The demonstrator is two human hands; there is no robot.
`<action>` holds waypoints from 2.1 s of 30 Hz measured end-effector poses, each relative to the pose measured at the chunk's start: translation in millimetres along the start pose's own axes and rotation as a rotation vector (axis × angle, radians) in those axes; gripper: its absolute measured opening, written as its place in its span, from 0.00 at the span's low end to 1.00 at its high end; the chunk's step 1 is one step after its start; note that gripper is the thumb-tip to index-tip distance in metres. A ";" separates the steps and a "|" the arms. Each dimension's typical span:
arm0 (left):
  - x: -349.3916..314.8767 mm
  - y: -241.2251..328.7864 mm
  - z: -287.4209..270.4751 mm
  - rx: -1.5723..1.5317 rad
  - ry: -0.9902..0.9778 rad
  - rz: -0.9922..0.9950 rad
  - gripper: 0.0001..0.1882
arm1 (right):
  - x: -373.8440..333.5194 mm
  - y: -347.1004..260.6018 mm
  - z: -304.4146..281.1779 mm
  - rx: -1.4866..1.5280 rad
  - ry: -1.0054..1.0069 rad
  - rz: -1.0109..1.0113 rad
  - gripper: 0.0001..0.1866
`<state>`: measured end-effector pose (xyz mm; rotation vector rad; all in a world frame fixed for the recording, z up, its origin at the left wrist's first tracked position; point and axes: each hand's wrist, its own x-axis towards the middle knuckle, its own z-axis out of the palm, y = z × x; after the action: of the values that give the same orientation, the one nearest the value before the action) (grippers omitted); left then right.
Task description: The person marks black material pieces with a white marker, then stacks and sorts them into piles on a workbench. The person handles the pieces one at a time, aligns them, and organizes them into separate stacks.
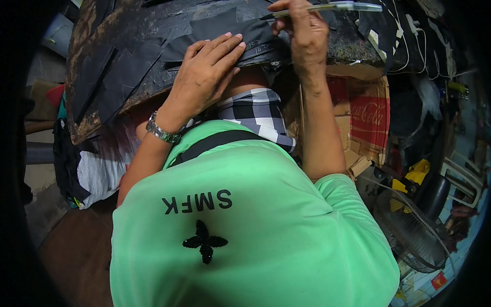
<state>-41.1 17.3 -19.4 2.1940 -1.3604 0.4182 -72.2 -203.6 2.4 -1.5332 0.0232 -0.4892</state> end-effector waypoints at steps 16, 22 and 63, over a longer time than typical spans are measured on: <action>-6.1 -2.3 5.1 0.072 0.015 -0.003 0.22 | -18.3 25.2 8.2 -0.433 0.078 -0.178 0.08; -4.8 0.0 5.5 0.044 -0.002 -0.059 0.21 | -19.5 22.2 15.7 -0.550 -0.012 -0.313 0.08; -13.0 -11.3 -6.9 -0.175 0.167 -0.178 0.08 | -26.7 18.1 25.8 -0.302 -0.065 -0.063 0.13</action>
<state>-36.7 34.9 -23.4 2.0649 -1.0620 0.3900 -83.0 -171.4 -21.0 -1.8496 -0.0016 -0.5020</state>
